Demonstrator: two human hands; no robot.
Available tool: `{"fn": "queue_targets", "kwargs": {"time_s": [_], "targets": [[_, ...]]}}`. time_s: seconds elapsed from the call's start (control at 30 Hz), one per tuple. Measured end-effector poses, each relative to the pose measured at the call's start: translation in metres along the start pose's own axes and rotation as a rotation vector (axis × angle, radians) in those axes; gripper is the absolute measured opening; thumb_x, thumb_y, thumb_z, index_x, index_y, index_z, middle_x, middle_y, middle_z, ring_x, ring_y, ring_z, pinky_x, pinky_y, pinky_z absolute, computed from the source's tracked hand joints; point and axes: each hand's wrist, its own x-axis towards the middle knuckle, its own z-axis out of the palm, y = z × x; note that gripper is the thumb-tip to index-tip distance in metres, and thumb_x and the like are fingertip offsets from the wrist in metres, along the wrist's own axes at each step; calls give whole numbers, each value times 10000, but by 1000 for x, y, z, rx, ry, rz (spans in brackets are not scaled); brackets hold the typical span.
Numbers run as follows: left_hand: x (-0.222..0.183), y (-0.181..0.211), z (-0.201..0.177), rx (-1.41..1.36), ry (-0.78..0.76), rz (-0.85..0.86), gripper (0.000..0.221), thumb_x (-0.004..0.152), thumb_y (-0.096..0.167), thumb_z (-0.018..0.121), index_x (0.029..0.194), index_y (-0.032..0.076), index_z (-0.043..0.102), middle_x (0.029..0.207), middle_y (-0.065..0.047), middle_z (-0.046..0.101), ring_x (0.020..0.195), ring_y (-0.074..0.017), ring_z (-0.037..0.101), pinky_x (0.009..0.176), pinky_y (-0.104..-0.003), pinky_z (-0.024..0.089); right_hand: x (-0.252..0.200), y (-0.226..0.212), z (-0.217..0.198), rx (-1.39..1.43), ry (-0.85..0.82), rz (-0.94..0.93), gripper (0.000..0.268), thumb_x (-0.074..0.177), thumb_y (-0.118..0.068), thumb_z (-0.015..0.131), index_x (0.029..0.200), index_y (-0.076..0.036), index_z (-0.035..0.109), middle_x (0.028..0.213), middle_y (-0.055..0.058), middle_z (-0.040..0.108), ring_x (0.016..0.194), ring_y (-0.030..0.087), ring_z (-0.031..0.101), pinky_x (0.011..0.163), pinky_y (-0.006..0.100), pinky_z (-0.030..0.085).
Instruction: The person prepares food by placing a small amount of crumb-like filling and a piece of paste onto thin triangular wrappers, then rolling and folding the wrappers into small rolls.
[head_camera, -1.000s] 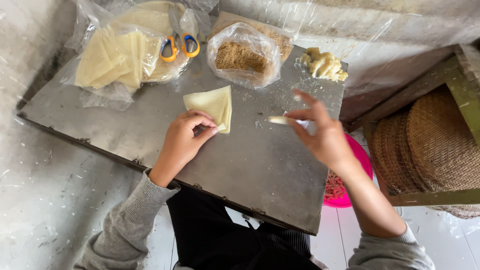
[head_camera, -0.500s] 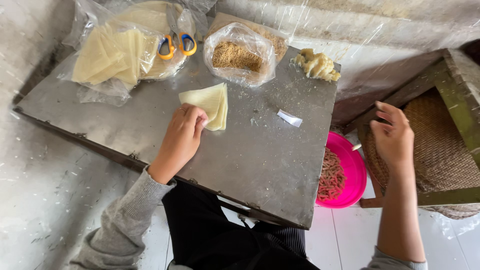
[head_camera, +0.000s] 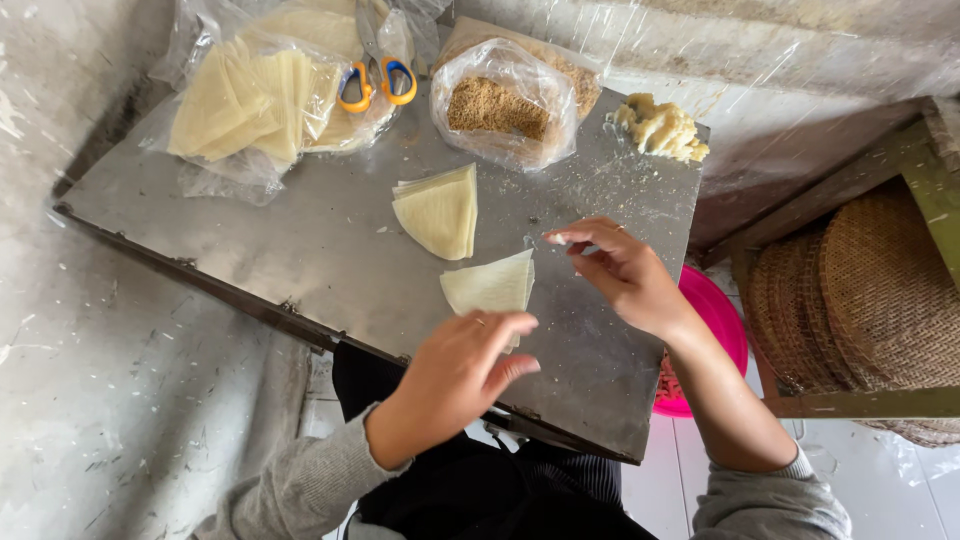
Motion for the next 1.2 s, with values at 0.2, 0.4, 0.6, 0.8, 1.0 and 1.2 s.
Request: {"fn": "queue_targets", "kwargs": {"time_s": [0.2,0.4,0.6,0.8,1.0,1.2], "targets": [[13,-48,-19,400,230,-52,352,898,203,739,1171,24,609,1043,-150,695,960,-340,640,863,-432,477,4,12,13,-151,-35,-74,341,959,67,551,1225,-62,719,1143,89,663,1007,204,625,836,319,493],[10,-53,-12,272,98,-141,192,896,183,744,964,70,604,896,-81,699,860,-283,656,796,-429,489,-5,9,19,-209,-34,-102,385,935,78,556,1242,-84,722,1146,100,644,1067,244,611,930,354,491],[-5,-16,-17,113,-52,-272,319,914,301,730,959,19,586,615,-54,632,599,-256,636,596,-404,475,-17,-7,24,-336,-55,-135,461,889,104,575,1269,-112,722,1148,122,622,1047,275,570,916,389,476],[-6,-16,-12,283,55,-258,346,966,329,689,756,79,576,590,-35,606,565,-244,584,584,-410,427,-3,-13,39,-459,-104,-177,599,794,149,557,1310,-120,698,1157,141,618,1065,304,547,949,426,482],[-8,-22,-7,333,119,-235,414,933,406,704,692,102,562,581,-20,573,575,-234,551,593,-405,406,3,-20,53,-595,-162,-185,619,789,129,582,1360,-94,662,1154,130,628,1068,323,546,968,424,495],[-13,-16,-11,250,167,-203,446,914,511,686,757,107,582,687,-4,566,679,-220,543,664,-391,400,0,-25,64,-1007,-177,-372,687,735,-18,635,1421,-20,597,1231,102,608,1125,302,520,965,390,490]]}}
